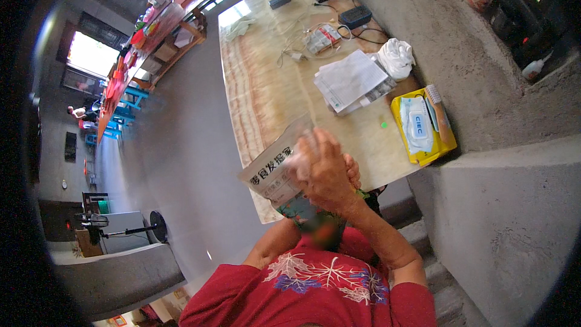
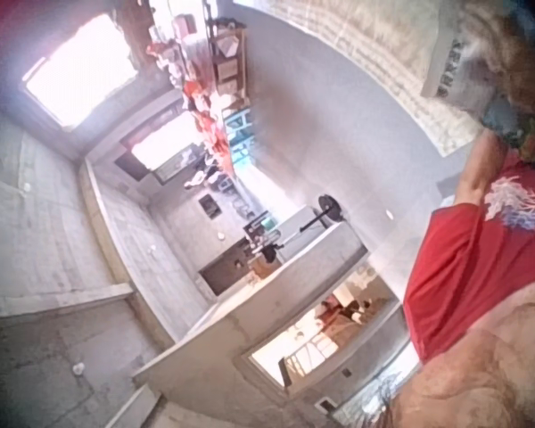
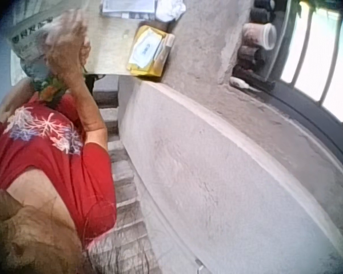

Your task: The person wipes a small pink object, a black cylindrical container, and a black rectangular device with a white cloth. They then wipe a yellow box and a white package on the table. Finally, they wipe a colorful snack package. The person places the cleaned items on the table or window sill.

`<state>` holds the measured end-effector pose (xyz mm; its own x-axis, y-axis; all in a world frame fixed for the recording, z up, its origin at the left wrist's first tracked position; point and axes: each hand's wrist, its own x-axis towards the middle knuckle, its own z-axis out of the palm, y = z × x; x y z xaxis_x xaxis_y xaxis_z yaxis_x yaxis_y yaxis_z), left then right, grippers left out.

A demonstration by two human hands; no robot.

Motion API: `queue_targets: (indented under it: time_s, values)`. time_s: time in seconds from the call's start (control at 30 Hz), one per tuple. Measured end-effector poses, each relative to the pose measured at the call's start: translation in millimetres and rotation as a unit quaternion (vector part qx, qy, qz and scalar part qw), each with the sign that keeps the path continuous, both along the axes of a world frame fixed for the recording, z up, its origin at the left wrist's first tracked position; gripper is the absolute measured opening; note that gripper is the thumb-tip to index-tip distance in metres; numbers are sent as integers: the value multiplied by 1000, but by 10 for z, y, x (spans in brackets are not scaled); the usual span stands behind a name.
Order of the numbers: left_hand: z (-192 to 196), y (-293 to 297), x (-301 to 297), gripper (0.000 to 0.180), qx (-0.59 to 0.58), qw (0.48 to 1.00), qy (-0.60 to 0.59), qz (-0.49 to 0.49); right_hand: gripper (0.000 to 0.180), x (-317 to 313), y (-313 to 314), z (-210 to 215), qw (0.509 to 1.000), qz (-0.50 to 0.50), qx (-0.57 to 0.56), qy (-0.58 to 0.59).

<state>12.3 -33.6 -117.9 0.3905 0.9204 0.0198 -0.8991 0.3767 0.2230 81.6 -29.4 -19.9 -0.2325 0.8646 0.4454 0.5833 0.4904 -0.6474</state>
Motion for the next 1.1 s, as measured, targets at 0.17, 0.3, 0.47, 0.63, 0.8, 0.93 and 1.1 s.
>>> queue_targets:
  time_s: [0.17, 0.3, 0.47, 0.63, 0.8, 0.93, 1.1]
  values:
    - [88, -63, -59, 42, -41, 999, 23, -14, 50, -12, -36, -77, 991, 137, -11, -9]
    - [161, -150, -89, 45, -73, 996, 43, -29, 44, 256, -76, -190, 990, 113, -44, -75]
    - [232, -224, -138, 49, -113, 991, 57, -39, 42, 507, -173, -106, 967, 182, -168, -56]
    - [336, -250, -86, 53, -158, 984, 72, -30, 41, 201, -80, -202, 984, 17, -173, 27]
    - [209, -254, -50, 59, -154, 976, 14, -151, 40, -248, 35, -109, 998, 35, -25, -49]
    - [-315, -304, -74, 64, -75, 973, -10, -218, 38, -537, -80, -19, 977, 190, 38, -92]
    - [-235, -330, -158, 66, -111, 965, -77, -227, 39, -491, -97, -150, 958, 267, 1, -102]
